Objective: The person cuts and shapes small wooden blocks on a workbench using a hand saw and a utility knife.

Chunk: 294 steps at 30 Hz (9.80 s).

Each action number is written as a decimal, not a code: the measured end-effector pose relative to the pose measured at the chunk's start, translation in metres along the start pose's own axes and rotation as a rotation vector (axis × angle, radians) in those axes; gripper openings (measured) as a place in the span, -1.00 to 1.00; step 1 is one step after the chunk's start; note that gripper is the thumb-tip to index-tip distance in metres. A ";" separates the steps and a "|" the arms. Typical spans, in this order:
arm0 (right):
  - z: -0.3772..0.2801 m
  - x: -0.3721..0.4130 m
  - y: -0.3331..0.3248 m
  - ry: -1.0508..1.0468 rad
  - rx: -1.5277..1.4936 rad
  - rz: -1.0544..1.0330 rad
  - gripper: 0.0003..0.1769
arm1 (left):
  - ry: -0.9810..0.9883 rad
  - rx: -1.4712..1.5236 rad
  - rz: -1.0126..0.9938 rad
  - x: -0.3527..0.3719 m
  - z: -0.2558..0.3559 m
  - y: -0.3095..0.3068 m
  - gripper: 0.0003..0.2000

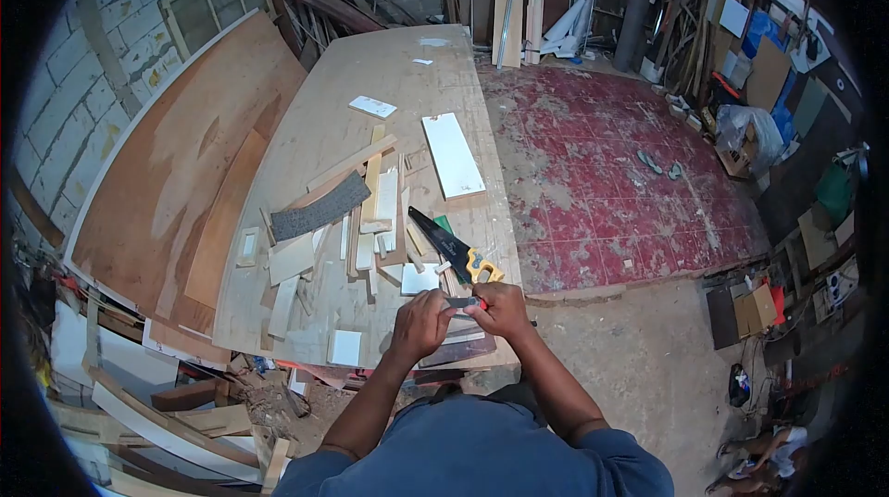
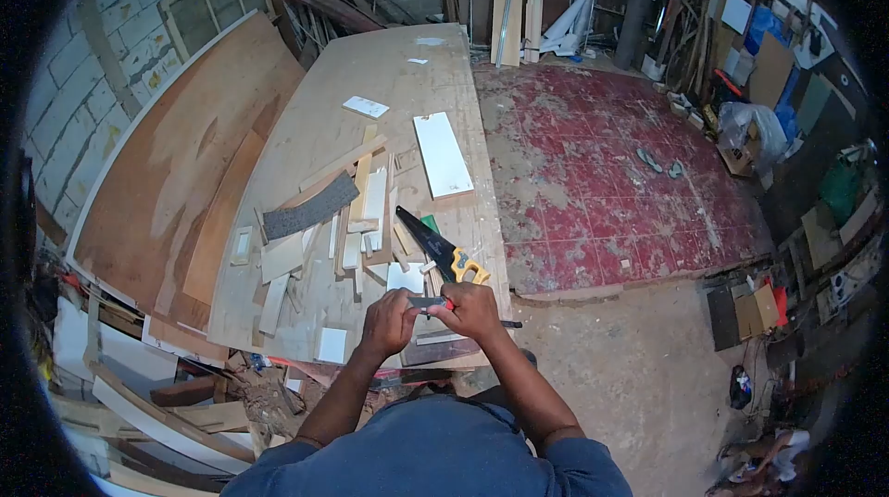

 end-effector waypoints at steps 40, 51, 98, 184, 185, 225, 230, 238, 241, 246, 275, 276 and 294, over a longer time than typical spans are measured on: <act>-0.040 0.016 -0.017 -0.096 0.065 0.063 -0.39 | 0.168 0.064 -0.008 0.014 0.008 0.007 -0.78; 0.114 0.074 0.013 0.626 -0.072 0.227 -0.57 | 0.069 0.167 0.114 0.023 0.010 -0.014 -0.78; 0.167 0.257 0.065 1.097 -0.195 -0.129 -0.47 | -0.025 0.214 -0.399 0.022 -0.052 0.283 -0.75; 0.236 0.273 0.102 1.270 -0.461 -0.426 -0.40 | 0.084 -0.007 -0.520 0.019 -0.060 0.384 -0.76; 0.239 0.274 0.106 1.257 -0.497 -0.437 -0.44 | 0.058 0.006 -0.523 0.019 -0.060 0.384 -0.76; 0.239 0.229 0.092 1.443 -0.853 -0.551 -0.80 | -0.092 0.134 -0.505 0.019 -0.075 0.386 -0.84; 0.234 0.218 0.083 1.440 -0.823 -0.592 -0.82 | -0.088 0.130 -0.501 0.020 -0.077 0.388 -0.84; 0.246 0.232 0.100 1.411 -0.789 -0.630 -0.80 | -0.070 0.139 -0.471 0.018 -0.074 0.386 -0.85; 0.239 0.226 0.091 1.418 -0.818 -0.624 -0.79 | -0.067 0.131 -0.492 0.017 -0.075 0.386 -0.84; 0.248 0.235 0.102 1.440 -0.750 -0.696 -0.77 | -0.094 0.125 -0.511 0.017 -0.075 0.385 -0.84; 0.234 0.213 0.087 1.422 -0.767 -0.668 -0.78 | -0.086 0.099 -0.460 0.019 -0.078 0.388 -0.84; 0.236 0.214 0.089 1.422 -0.768 -0.676 -0.78 | -0.093 0.102 -0.461 0.020 -0.076 0.387 -0.84; 0.263 0.241 0.110 1.334 -0.697 -0.690 -0.78 | -0.108 0.104 -0.488 0.022 -0.076 0.388 -0.81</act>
Point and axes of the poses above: each hand's wrist, its own x-axis away from the middle knuckle, its own y-axis out of the palm, z = x × y, the point moved 7 cm from there along -x, towards the middle knuckle, and after that the axes turned 6 degrees about -z, right-handed, at the moved point
